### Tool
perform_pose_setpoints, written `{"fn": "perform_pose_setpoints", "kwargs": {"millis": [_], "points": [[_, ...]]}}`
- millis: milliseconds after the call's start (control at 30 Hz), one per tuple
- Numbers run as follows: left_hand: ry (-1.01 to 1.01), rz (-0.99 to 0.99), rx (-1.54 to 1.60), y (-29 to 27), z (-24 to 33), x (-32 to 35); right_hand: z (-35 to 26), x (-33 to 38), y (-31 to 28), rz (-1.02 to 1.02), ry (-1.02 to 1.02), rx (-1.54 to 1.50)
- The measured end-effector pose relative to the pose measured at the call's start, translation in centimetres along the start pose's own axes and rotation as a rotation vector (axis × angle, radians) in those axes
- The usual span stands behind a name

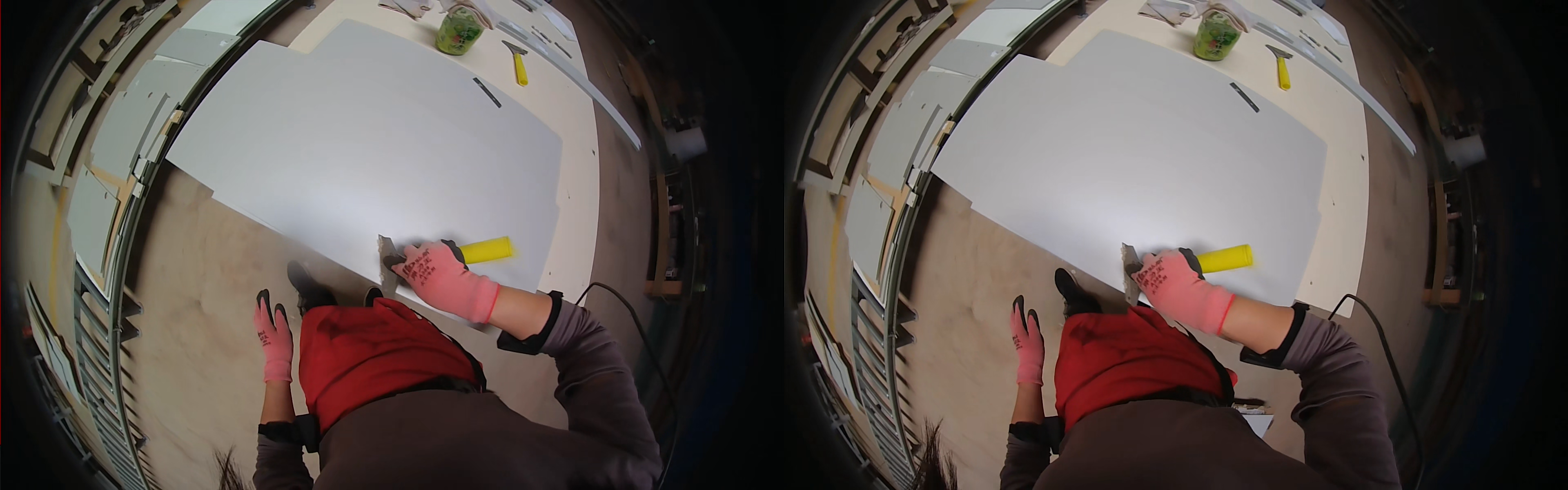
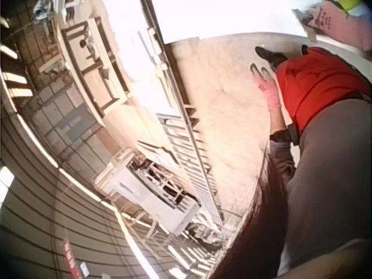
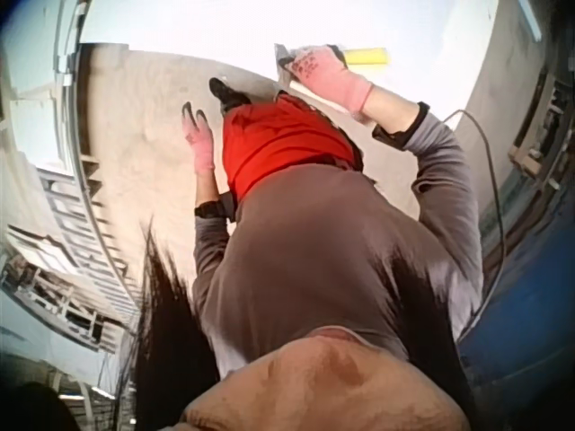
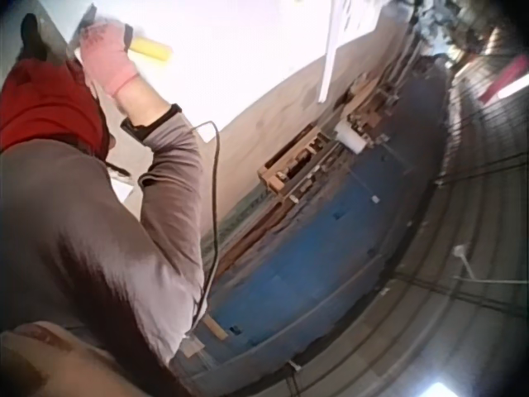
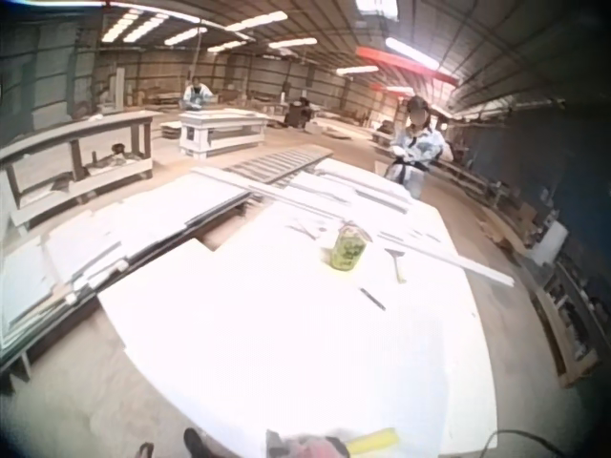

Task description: Scraping residue and cleaning white furniture panels at a workshop workbench using a scraper, liquid cleaner, and a cloth.

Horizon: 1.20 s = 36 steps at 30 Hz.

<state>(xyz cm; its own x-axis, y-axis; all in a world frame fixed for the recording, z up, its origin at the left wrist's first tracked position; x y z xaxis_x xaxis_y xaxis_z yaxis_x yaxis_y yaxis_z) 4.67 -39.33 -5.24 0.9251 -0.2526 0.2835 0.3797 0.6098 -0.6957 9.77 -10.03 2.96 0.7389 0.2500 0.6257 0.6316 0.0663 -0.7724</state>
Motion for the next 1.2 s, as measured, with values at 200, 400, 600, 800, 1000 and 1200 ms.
{"fn": "perform_pose_setpoints", "kwargs": {"millis": [200,400,600,800,1000,1200], "points": [[0.024,-0.027,-0.021,0.5,-0.3,-1.1,-0.9,-2.3,-2.6,0.083,-0.072,0.045],[0.034,-0.048,0.006,0.9,-1.5,-1.6,0.5,2.6,-0.1,0.098,-0.129,-0.061],[-0.03,-0.057,0.042,1.7,-4.0,-1.2,-1.2,0.5,-1.0,0.031,-0.04,-0.001],[-0.038,-0.04,0.063,0.4,-5.0,-1.9,-3.2,-5.8,-6.1,0.033,-0.097,0.063],[-0.064,0.031,0.06,-2.3,-6.6,-3.4,-4.8,-11.7,-10.2,0.065,-0.11,0.117],[-0.14,0.048,0.077,-4.8,-8.9,-4.6,-6.9,-18.7,-15.6,0.112,-0.114,0.119]]}}
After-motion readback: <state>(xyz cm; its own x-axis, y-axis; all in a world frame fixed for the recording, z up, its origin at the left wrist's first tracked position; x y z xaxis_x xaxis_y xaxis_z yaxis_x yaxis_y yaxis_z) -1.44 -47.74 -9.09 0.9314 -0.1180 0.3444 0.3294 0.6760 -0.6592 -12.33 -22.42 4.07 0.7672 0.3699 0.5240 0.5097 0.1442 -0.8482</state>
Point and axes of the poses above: each hand's wrist, its own x-axis away from the middle knuckle, its own y-axis out of the palm, z = x × y, the point moved 9 cm from there along -x, towards the middle knuckle, and after that the axes turned 7 degrees about -z, right-handed, at the moved point
